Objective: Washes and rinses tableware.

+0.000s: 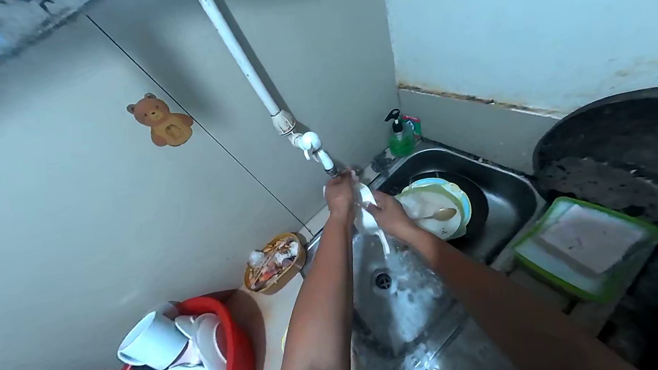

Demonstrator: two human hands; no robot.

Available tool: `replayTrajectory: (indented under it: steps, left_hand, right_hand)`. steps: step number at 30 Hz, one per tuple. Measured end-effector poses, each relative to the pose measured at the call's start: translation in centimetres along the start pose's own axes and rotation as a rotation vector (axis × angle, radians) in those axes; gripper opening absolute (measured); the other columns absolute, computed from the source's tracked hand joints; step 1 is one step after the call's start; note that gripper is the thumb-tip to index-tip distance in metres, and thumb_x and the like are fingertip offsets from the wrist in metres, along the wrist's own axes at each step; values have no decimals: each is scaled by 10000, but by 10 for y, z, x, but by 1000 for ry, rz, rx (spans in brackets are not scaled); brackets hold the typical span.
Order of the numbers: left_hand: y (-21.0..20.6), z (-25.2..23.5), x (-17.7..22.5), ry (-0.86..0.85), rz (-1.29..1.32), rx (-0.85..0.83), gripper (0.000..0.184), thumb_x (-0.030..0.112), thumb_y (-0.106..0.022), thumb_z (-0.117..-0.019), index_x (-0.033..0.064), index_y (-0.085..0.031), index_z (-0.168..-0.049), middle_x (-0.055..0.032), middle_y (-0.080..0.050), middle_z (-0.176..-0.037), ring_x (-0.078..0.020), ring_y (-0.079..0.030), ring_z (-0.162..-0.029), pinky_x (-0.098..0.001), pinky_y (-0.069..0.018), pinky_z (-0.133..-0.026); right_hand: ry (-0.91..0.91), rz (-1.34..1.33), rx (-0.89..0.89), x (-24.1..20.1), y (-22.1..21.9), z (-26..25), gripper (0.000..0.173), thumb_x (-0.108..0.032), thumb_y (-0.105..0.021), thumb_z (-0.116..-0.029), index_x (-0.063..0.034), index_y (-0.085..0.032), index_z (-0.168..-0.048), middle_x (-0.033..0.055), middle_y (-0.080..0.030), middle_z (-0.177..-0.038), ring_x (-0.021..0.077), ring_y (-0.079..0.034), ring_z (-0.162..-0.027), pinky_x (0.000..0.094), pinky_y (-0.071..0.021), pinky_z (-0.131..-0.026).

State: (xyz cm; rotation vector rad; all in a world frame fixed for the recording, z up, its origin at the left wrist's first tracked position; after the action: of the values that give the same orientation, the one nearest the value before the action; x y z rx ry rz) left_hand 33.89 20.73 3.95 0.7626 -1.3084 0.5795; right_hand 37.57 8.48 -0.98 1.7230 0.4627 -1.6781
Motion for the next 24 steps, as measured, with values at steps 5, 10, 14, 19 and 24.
replayTrajectory:
  steps: [5, 10, 14, 19, 24]
  left_hand:
    - [-4, 4, 3, 200, -93, -267, 282, 152, -597, -1044, -25, -606, -1263, -89, -670, -958, -107, -630, -736, -270, -560, -705]
    - [11, 2, 27, 15, -159, -182, 238, 49, -638, -1002, -35, -652, -1225, -118, -725, -1023, -137, -702, -834, -302, -595, -789]
    - [4, -1, 42, -370, -357, -91, 202, 149, -662, -996, 22, -723, -1141, -125, -740, -1040, -204, -702, -970, -439, -558, -931]
    - [9, 5, 26, -171, -614, -37, 394, 311, -451, -1091, 55, -699, -1259, -223, -687, -1215, -391, -631, -1186, -624, -465, -1022]
    - [-20, 21, 26, -408, -723, -237, 423, 293, -368, -1120, 74, -646, -1353, -162, -627, -1385, -331, -555, -1332, -561, -400, -1145]
  right_hand:
    - [-203, -479, -35, 22, -15, -13, 379, -242, -453, -1117, -3, -556, -1392, 204, -618, -1307, 277, -610, -1162, 487, -497, -998]
    - [-259, -663, 33, 18, -12, -21, 430, -317, -422, -1124, -30, -522, -1428, 186, -619, -1298, 256, -621, -1146, 462, -521, -979]
    - [-353, -846, 99, 5, -12, -14, 430, -334, -435, -1119, -43, -501, -1429, 182, -602, -1307, 267, -615, -1153, 462, -535, -957]
    - [-332, -797, 166, -11, -1, -6, 468, -351, -414, -1125, -21, -511, -1442, 212, -539, -1439, 304, -543, -1308, 506, -463, -1075]
    - [-333, -722, 166, -11, -5, -11, 364, -289, -421, -1124, -25, -590, -1307, 157, -623, -1205, 238, -600, -1073, 439, -505, -917]
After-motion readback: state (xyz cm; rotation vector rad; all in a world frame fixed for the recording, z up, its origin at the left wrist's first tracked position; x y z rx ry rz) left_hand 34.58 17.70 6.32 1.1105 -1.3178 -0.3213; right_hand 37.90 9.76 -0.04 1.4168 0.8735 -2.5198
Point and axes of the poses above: each hand's wrist, its own z-axis away from the middle knuckle, its own y-axis out of the back of the hand, x = y × z, the point moved 10 cm from there along -z, towards the middle knuckle
